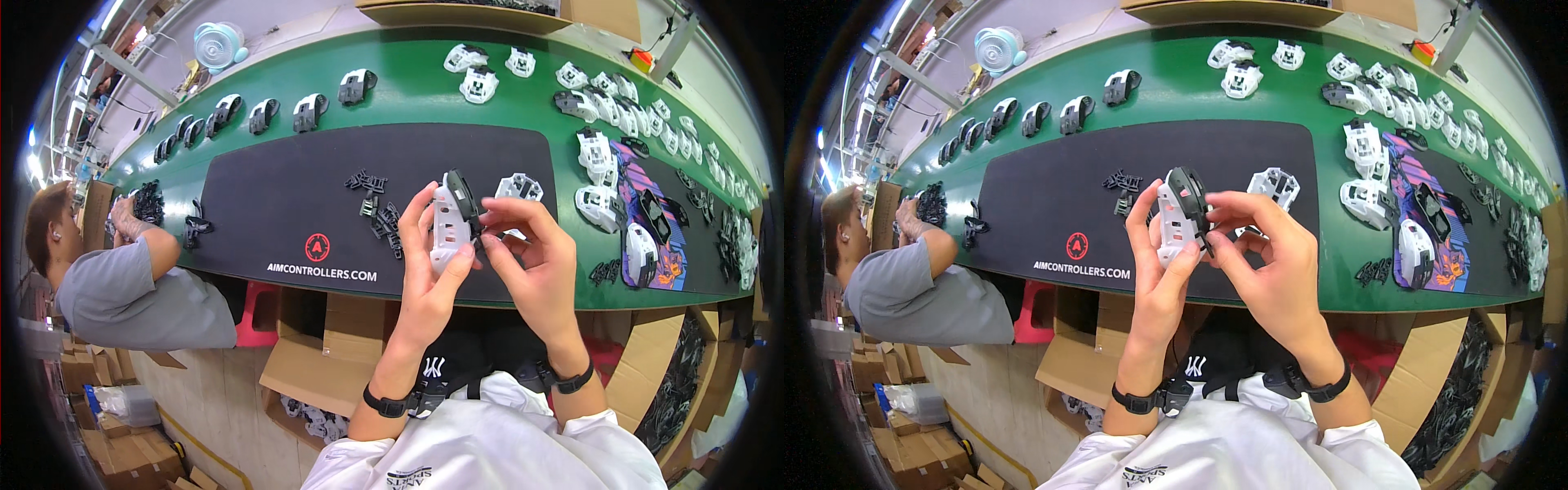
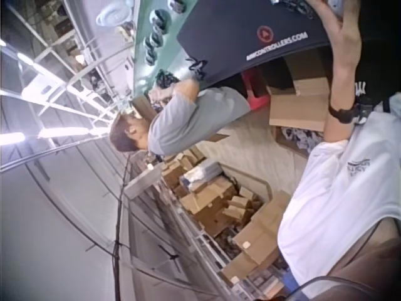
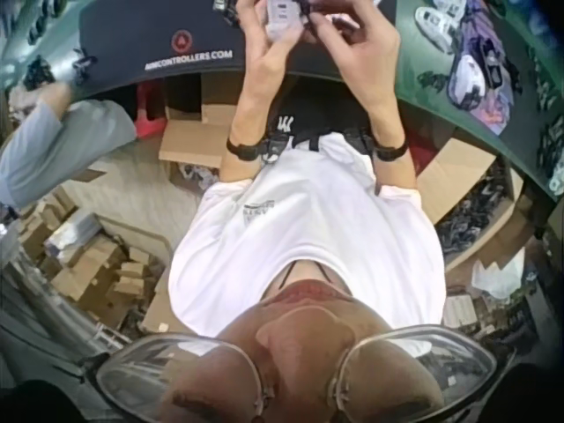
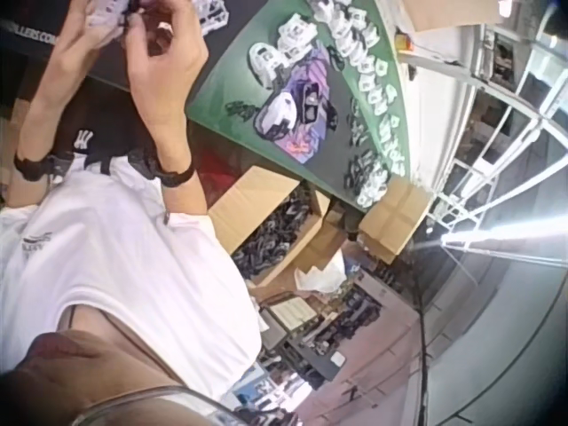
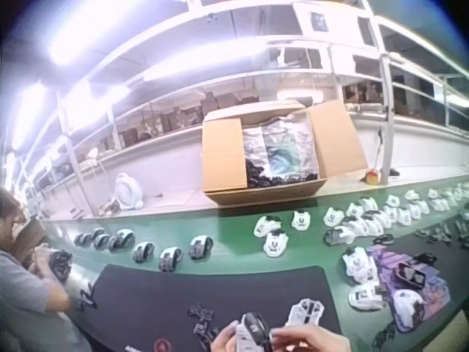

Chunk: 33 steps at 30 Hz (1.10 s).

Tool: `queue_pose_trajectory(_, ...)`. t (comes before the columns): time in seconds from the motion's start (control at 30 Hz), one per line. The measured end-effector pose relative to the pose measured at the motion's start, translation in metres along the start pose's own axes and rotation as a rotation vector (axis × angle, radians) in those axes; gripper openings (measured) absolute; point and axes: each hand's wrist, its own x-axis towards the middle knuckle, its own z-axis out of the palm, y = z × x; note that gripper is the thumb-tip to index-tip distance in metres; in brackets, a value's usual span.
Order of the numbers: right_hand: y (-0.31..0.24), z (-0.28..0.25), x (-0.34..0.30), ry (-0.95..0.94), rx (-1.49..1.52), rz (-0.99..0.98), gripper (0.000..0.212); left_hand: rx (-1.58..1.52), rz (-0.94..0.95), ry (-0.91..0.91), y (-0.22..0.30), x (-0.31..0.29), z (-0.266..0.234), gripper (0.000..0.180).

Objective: Assembling internal plastic components and buttons into game controller shells on a production line.

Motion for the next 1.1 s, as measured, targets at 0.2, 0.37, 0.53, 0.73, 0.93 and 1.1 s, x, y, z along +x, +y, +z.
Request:
queue_pose_trajectory(0.2,-0.003,-0.012,0.0,-0.133,0.222,0.215,0.034,0.162,-0.057,-0.01,0.007,-0.002,-0.002,0.068)
queue_pose_trajectory(0.37,-0.007,-0.003,0.001,-0.107,0.244,0.258,0.032,0.369,0.039,0.037,-0.007,-0.003,-0.013,0.062)
queue_pose_trajectory(0.53,-0.003,0.006,0.001,-0.111,0.017,0.231,0.032,0.595,0.151,0.025,-0.009,-0.003,-0.014,0.065)
queue_pose_trajectory(0.73,0.001,0.01,0.003,-0.102,-0.077,0.126,0.03,0.826,0.286,0.024,-0.012,0.0,-0.016,0.06)
queue_pose_trajectory(0.93,0.0,0.018,0.002,-0.112,0.038,0.137,0.034,0.809,0.308,0.05,-0.008,-0.008,-0.028,0.047)
queue_pose_trajectory(1.1,0.006,0.023,-0.012,-0.248,0.146,0.288,0.034,0.722,0.135,0.048,0.004,-0.032,-0.056,0.032)
